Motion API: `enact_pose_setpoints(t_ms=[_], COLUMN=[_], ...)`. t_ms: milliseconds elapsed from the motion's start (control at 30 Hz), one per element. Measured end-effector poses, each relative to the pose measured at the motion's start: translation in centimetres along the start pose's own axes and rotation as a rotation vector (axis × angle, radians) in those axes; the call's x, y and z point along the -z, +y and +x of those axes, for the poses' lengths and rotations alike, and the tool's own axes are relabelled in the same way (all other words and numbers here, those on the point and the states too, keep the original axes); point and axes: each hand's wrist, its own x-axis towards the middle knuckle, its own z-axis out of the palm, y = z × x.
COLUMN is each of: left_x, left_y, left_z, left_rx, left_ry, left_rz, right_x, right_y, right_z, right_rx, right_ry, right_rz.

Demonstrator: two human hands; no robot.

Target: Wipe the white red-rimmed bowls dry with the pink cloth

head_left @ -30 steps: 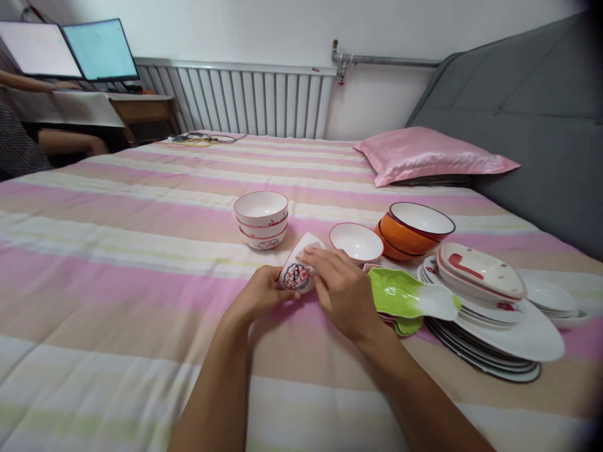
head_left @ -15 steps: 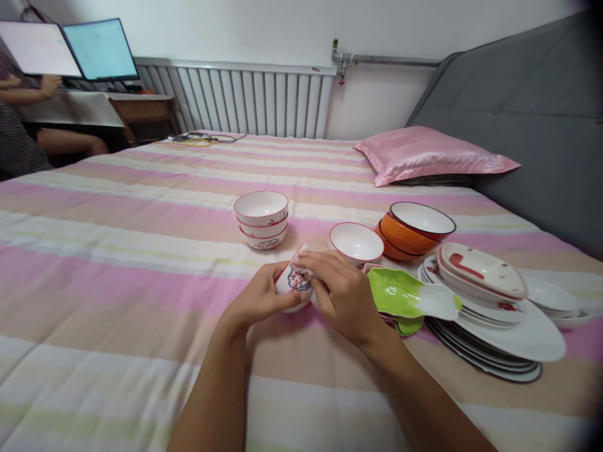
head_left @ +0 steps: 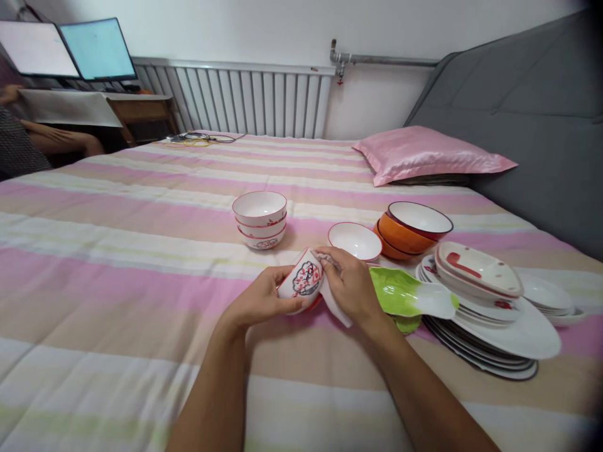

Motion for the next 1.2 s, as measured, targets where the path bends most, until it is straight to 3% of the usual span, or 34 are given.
enact_pose_setpoints(t_ms=[333,567,700,1000,1200], left_x=[0.4,0.3,0.3,0.4,0.5], left_y=[-0.5,-0.6,-0.7,-0.4,-0.2], left_z=[0.0,0.3,0.3,0.3,0.6], left_rx=[-0.028,-0.125,-0.11,-0.02,0.086], left_ry=[0.044,0.14,0.168,0.129,0.249], left_rz=[-0.014,-0.011,0.004,0.095,0.192], right_x=[0.3,0.2,-0.4,0.1,0.1], right_y=[-1.7,-3.5,-4.1,-2.3,-0.6], right_z=[-0.6,-1.3,-1.6,-0.7,-0.1], right_rx=[0.318,0.47,0.546,0.421,0.314], right_ry=[-0.032,-0.115,-0.133,-0.049,0.047], right_rz=[-0.115,-0.202,-0.195,-0.132,-0.03])
